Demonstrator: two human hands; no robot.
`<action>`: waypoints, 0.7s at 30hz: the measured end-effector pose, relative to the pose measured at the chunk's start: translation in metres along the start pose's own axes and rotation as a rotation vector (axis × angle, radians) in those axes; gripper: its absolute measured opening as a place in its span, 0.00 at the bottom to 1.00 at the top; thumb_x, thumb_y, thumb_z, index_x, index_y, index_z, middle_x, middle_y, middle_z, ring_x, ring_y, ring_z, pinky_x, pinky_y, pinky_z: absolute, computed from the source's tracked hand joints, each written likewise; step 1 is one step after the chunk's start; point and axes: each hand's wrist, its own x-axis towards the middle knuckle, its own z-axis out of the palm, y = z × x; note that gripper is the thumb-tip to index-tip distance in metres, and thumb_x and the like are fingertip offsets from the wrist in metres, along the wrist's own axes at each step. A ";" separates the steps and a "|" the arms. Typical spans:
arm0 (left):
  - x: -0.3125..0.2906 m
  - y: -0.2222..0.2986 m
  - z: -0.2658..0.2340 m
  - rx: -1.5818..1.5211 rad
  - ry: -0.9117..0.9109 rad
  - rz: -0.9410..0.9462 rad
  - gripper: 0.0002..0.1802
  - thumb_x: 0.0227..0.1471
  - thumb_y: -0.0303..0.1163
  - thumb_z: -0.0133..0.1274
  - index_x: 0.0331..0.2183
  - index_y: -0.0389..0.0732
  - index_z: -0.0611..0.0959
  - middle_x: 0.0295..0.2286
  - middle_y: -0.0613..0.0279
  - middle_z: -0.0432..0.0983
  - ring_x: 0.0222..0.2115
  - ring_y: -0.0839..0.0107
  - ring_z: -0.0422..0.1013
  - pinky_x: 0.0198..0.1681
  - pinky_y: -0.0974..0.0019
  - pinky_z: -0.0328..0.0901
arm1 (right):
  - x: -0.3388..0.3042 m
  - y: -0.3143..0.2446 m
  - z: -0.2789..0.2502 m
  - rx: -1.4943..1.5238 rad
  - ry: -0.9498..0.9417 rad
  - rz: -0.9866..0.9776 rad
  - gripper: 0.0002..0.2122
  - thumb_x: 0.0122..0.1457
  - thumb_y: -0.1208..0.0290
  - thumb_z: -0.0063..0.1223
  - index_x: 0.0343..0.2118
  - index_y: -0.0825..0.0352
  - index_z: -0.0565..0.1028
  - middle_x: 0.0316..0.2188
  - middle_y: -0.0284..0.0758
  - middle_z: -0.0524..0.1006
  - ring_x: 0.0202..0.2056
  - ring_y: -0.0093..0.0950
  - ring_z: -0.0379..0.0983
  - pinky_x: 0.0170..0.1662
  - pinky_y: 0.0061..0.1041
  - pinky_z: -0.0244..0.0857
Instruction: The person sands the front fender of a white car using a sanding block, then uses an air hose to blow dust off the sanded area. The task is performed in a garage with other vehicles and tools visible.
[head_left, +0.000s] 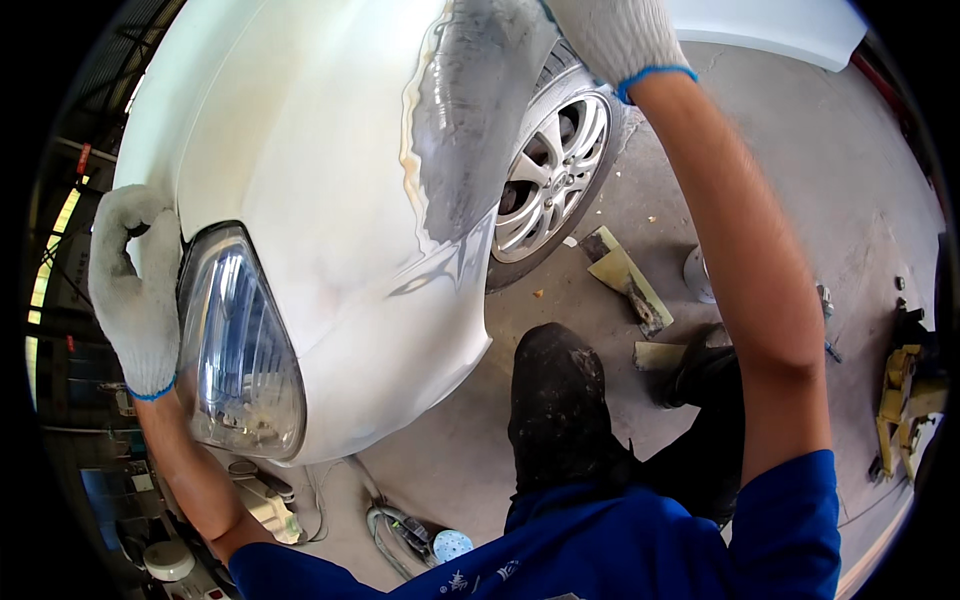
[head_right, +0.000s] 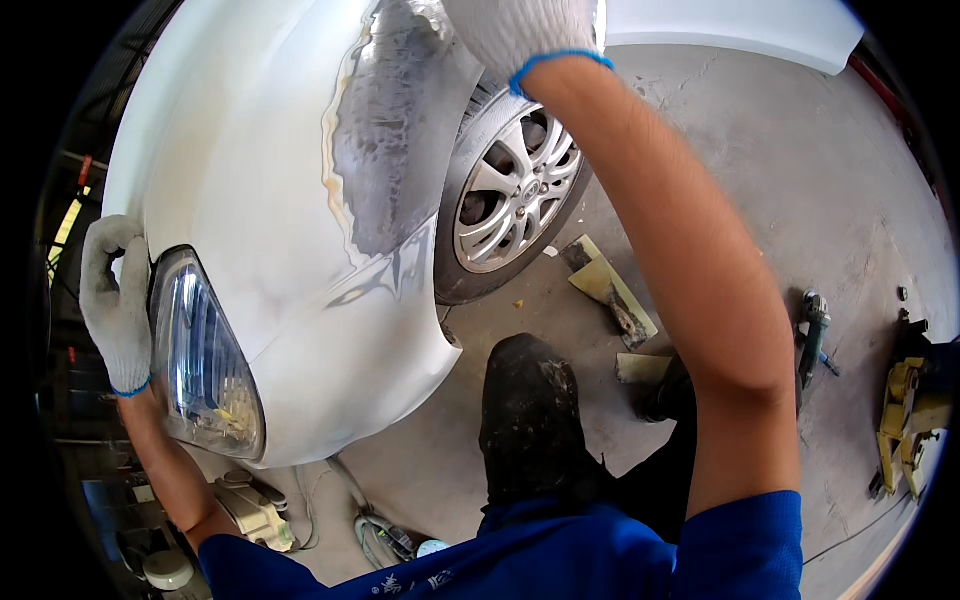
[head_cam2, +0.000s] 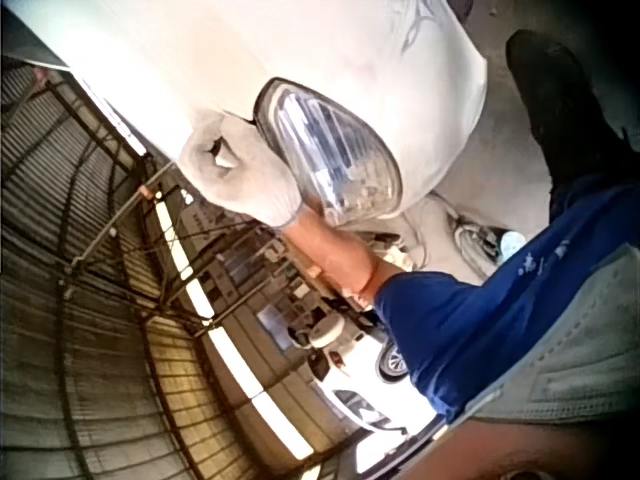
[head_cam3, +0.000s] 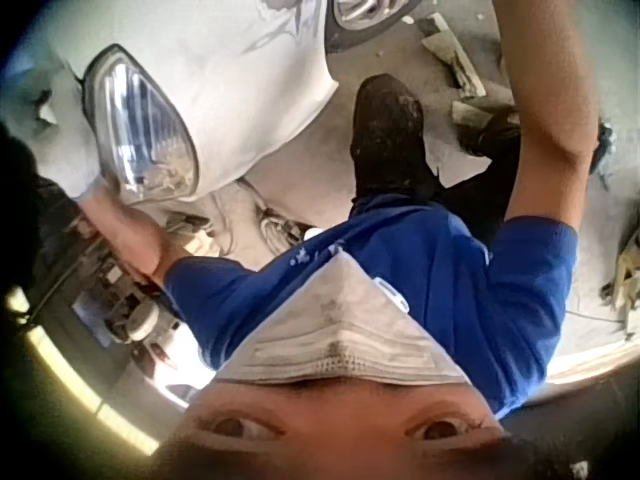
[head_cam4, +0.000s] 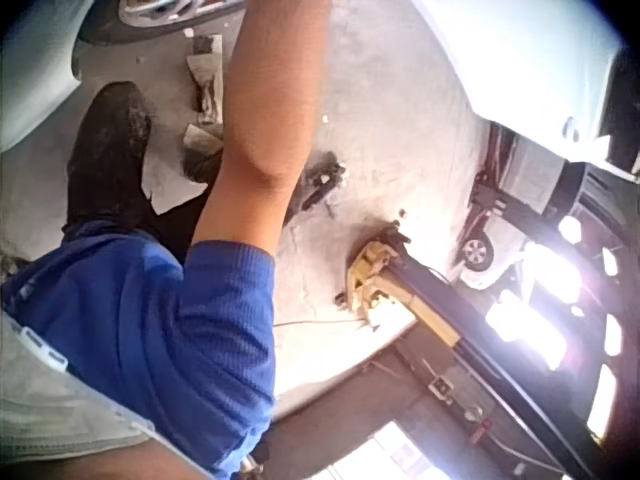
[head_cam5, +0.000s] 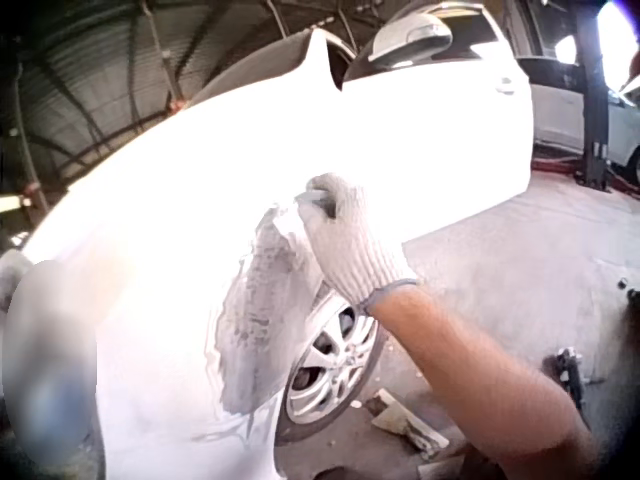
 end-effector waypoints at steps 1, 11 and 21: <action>0.001 -0.001 0.000 -0.012 -0.001 -0.001 0.05 0.54 0.23 0.52 0.36 0.36 0.77 0.32 0.67 0.70 0.34 0.77 0.65 0.42 0.72 0.61 | 0.001 0.003 0.003 -0.037 0.045 -0.038 0.11 0.51 0.75 0.56 0.38 0.59 0.79 0.33 0.32 0.78 0.35 0.32 0.76 0.38 0.31 0.73; 0.002 0.009 0.001 0.001 0.012 -0.081 0.05 0.51 0.18 0.52 0.32 0.37 0.74 0.31 0.66 0.67 0.35 0.75 0.65 0.45 0.70 0.61 | -0.045 -0.011 0.016 -0.187 0.067 -0.614 0.15 0.47 0.75 0.55 0.40 0.57 0.80 0.36 0.29 0.76 0.39 0.33 0.72 0.40 0.33 0.71; 0.003 0.008 0.003 0.016 0.025 -0.042 0.07 0.48 0.16 0.49 0.31 0.37 0.73 0.32 0.62 0.65 0.36 0.71 0.65 0.47 0.67 0.60 | -0.016 0.004 0.021 -0.285 0.096 -0.662 0.16 0.50 0.77 0.55 0.43 0.57 0.80 0.41 0.28 0.76 0.39 0.28 0.69 0.42 0.30 0.70</action>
